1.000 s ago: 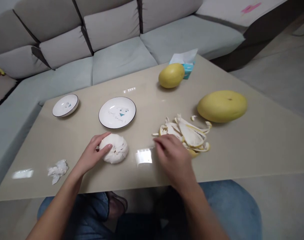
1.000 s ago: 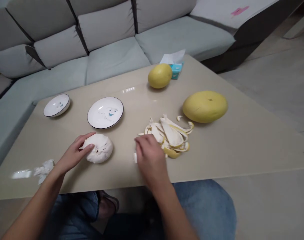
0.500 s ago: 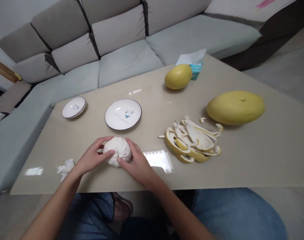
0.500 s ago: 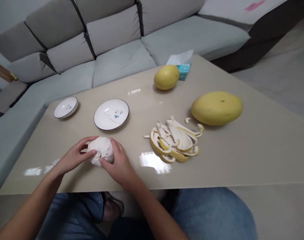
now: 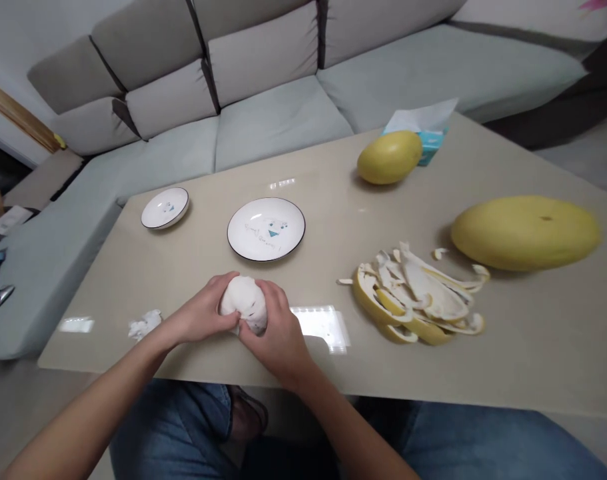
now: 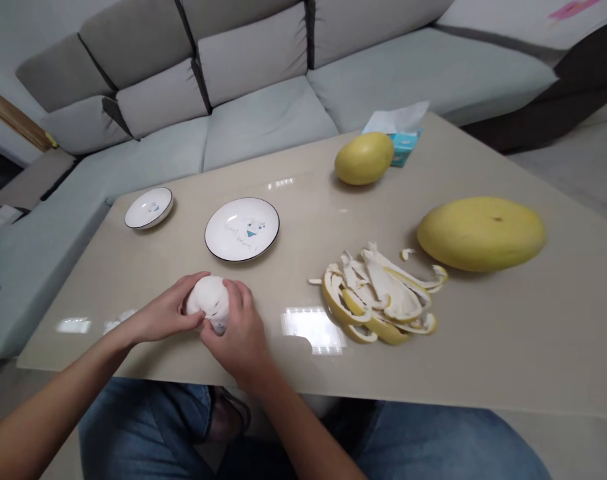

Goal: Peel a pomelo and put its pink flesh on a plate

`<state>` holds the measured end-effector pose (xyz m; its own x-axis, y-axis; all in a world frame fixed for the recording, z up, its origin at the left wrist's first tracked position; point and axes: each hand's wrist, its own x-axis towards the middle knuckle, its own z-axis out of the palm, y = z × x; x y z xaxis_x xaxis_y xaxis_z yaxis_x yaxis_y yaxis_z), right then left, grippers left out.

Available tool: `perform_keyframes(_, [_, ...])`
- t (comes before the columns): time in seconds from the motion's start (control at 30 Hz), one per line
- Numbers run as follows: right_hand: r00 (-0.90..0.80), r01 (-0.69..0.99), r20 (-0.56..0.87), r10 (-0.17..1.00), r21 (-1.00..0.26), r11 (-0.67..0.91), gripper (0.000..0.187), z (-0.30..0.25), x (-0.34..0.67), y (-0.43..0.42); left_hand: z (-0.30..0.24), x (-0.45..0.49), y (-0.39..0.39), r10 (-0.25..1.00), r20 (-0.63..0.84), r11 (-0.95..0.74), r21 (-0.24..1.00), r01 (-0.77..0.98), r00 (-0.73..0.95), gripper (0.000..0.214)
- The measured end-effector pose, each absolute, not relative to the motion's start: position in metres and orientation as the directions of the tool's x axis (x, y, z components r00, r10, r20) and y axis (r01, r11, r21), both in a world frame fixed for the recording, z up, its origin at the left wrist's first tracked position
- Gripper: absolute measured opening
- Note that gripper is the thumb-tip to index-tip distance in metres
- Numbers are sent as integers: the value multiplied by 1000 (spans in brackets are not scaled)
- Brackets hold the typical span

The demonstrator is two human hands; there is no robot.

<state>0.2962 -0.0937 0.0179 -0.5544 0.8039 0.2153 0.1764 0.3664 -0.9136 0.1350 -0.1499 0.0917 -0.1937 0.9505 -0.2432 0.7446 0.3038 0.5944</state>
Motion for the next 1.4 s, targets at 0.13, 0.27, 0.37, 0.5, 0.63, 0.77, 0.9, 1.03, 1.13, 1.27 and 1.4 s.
perform_keyframes(0.13, [-567,143,200,799,-932,334,65,16,294,-88,83,132,-148,955,-213,296,629,719,-207,68])
perform_keyframes(0.27, [-684,104,109,722,-964,245,66,15,300,-75,78,130,-152,941,-238,340,657,673,-243,69])
perform_keyframes(0.37, [-744,140,30,667,-970,200,67,18,305,-68,78,131,-157,925,-284,380,666,642,-252,78])
perform_keyframes(0.5, [-734,222,44,678,-928,300,68,28,306,-68,81,130,-160,922,-313,386,701,600,-228,86])
perform_keyframes(0.63, [-730,304,23,683,-884,355,66,42,303,-68,85,130,-159,921,-329,383,667,639,-209,87])
perform_keyframes(0.77, [-741,375,-85,666,-875,306,65,49,296,-66,86,136,-158,930,-304,360,657,662,-205,84])
perform_keyframes(0.9, [-747,347,-74,661,-892,291,71,41,290,-65,83,143,-154,968,-189,250,671,698,-165,77])
perform_keyframes(1.03, [-693,250,89,715,-901,355,71,29,291,-67,80,145,-151,992,-55,125,632,765,-116,74])
perform_keyframes(1.13, [-655,219,156,739,-897,384,70,23,291,-69,78,144,-150,995,-25,89,626,775,-94,72])
perform_keyframes(1.27, [-604,232,157,781,-903,361,69,18,288,-68,70,140,-149,996,7,63,658,750,-90,72])
perform_keyframes(1.4, [-576,258,111,810,-916,309,67,18,287,-64,65,137,-144,998,17,34,681,732,-61,74])
